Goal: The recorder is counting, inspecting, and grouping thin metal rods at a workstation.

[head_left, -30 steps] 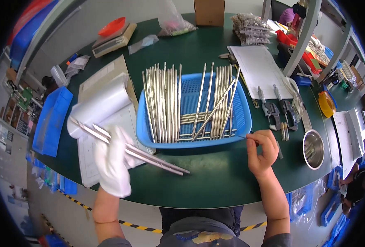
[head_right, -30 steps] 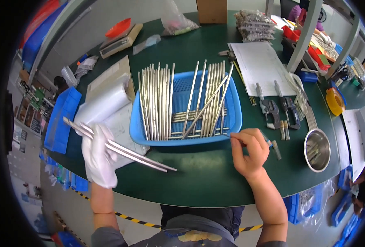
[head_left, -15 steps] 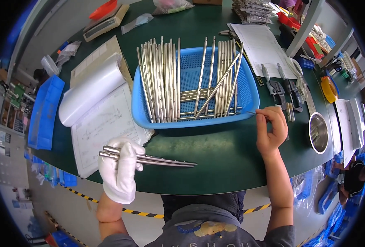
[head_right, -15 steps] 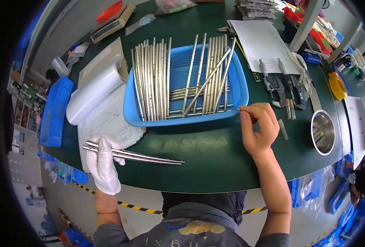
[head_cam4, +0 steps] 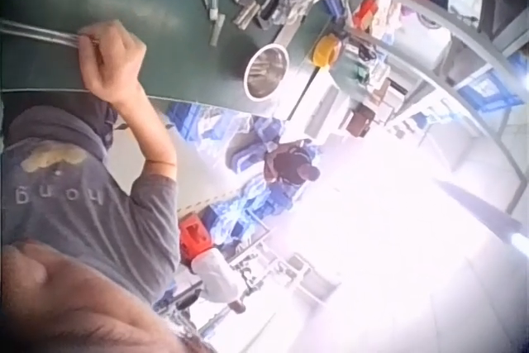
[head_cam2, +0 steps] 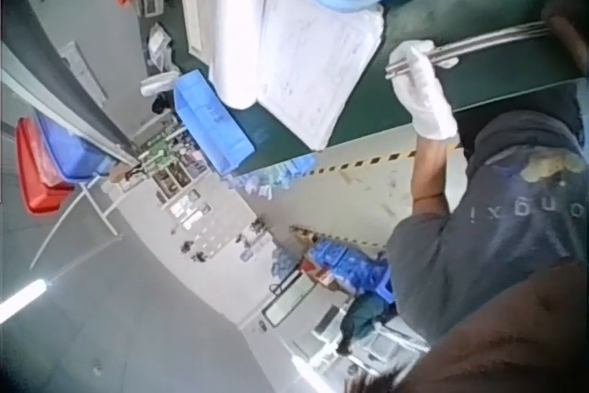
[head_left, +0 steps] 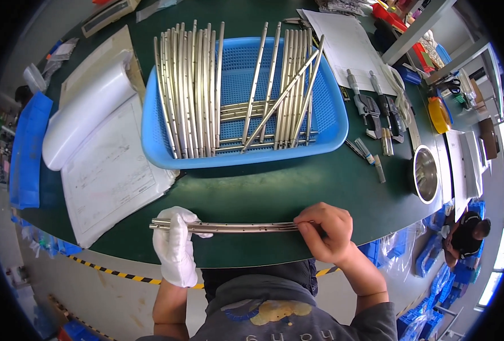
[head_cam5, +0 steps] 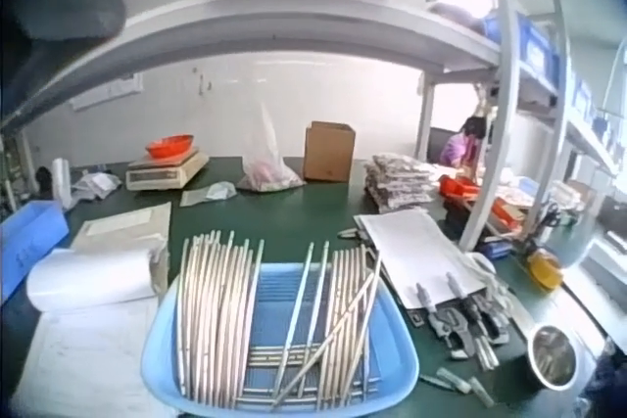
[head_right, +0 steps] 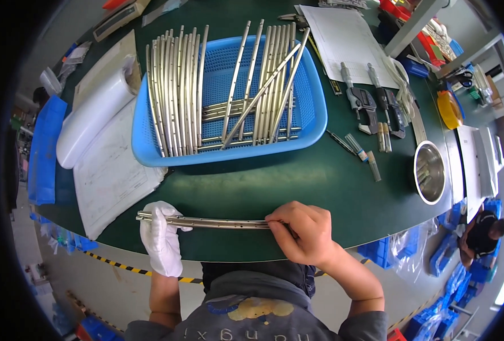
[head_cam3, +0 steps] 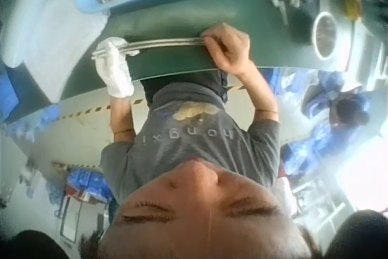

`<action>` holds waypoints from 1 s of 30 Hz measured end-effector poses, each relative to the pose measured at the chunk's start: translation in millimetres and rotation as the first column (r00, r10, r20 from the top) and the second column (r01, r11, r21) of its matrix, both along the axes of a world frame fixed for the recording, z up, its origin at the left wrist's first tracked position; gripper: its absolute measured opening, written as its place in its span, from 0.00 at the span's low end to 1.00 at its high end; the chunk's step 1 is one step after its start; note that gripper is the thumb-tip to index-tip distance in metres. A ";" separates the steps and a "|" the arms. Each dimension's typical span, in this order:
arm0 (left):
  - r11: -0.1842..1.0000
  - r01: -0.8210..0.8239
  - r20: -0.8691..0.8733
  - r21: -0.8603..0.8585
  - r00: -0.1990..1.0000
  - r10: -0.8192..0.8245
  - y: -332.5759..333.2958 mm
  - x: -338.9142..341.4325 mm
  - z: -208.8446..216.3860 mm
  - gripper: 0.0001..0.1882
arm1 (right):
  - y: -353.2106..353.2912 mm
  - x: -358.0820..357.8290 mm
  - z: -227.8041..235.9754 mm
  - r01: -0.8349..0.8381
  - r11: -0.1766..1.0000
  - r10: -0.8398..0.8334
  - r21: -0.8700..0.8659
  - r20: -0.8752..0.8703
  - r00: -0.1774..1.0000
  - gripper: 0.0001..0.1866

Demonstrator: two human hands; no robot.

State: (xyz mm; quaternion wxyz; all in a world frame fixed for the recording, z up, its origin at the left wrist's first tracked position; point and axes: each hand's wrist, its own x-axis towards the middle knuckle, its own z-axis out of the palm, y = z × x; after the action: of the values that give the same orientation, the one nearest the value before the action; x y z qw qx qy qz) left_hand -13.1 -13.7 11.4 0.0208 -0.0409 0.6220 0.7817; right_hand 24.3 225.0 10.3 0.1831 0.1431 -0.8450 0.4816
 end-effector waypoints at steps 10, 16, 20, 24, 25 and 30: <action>0.997 0.067 -0.056 -0.033 0.996 -0.068 -4.5 1.3 -3.4 0.13 | 5.9 15.0 3.3 0.081 0.997 -0.082 0.011 0.090 0.993 0.04; 0.997 0.059 -0.042 -0.054 0.997 -0.061 -4.3 0.5 -3.6 0.13 | -2.6 15.7 -1.7 -0.013 0.999 0.011 0.037 0.043 0.999 0.05; 0.998 0.057 -0.027 -0.033 0.998 -0.058 -4.5 0.8 -2.0 0.12 | -5.1 13.7 -2.9 0.001 1.000 -0.002 0.018 0.062 0.998 0.06; 0.998 0.057 -0.024 -0.033 0.998 -0.058 -4.7 0.9 -2.5 0.12 | -5.0 13.6 -3.0 -0.006 1.000 0.005 0.027 0.044 0.999 0.06; 0.998 0.057 -0.016 0.004 0.998 -0.057 -5.7 1.2 -2.5 0.11 | -4.8 14.1 -2.2 -0.007 0.999 0.005 0.045 0.043 0.999 0.06; 0.997 0.075 -0.023 0.035 0.997 -0.074 -7.0 1.3 -3.3 0.10 | -5.9 13.0 1.6 0.009 0.980 -0.001 0.198 -0.041 0.999 0.07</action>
State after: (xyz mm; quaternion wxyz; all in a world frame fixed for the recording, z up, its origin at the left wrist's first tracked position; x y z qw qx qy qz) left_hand -11.8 -20.6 8.1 0.0439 -0.0089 0.6092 0.7917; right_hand 37.3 219.1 11.8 0.1865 0.1684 -0.8851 0.3917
